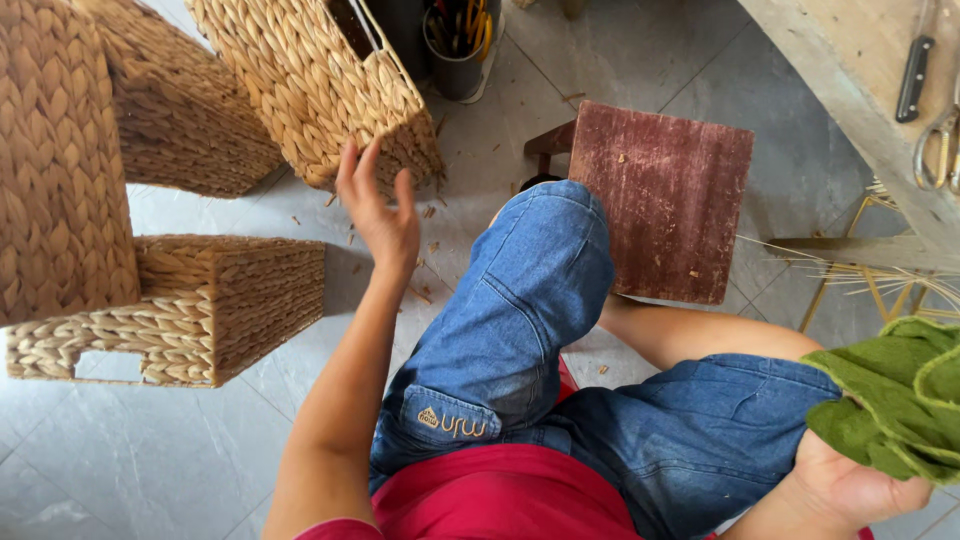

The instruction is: The person wipes the interior and exterior of woven baskets with a green cloth and trims loose fibers with scissors. The person handles multiple baskets, wiping each one and stacking them on a nearby table.

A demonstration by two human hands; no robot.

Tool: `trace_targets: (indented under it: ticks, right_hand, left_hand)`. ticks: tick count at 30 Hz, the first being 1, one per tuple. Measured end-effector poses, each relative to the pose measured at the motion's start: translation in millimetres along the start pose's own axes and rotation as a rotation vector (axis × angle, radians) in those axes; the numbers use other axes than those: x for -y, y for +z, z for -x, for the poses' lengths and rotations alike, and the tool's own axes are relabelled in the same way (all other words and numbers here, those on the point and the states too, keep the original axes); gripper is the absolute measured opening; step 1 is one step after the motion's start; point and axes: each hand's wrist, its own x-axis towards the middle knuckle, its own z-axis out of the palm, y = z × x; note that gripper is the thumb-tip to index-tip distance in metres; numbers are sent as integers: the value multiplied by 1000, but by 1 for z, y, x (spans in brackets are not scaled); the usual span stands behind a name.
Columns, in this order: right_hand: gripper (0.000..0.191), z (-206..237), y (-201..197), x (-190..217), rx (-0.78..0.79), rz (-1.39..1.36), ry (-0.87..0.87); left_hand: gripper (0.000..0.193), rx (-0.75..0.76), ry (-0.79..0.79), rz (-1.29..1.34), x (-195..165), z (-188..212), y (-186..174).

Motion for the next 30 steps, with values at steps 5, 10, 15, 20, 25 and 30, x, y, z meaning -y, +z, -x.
trace_targets:
  ticks: [5,10,15,20,25,30]
  right_hand:
    - [43,0,-20,-5,-84,-143,57]
    - [43,-1,-12,-6,-70,-110,30]
    - [55,0,5,-3,-89,-117,6]
    - [44,-3,-3,-4,-55,-89,37]
    - [40,-6,-20,-8,-38,-121,63]
    - [41,-6,-23,-7,-105,-271,142]
  left_hand:
    - [105,166,-1151,1039,32,22,-9]
    - [137,119,-1162,1467,35,-25,25]
    - [138,-184,-1078,1525,41,-78,42]
    - [132,-234,-1104,1432,51,-95,33]
    - [134,-133,-1106,1413,44,-86,43]
    - [120,-119,-1119,1251,48,-97,48]
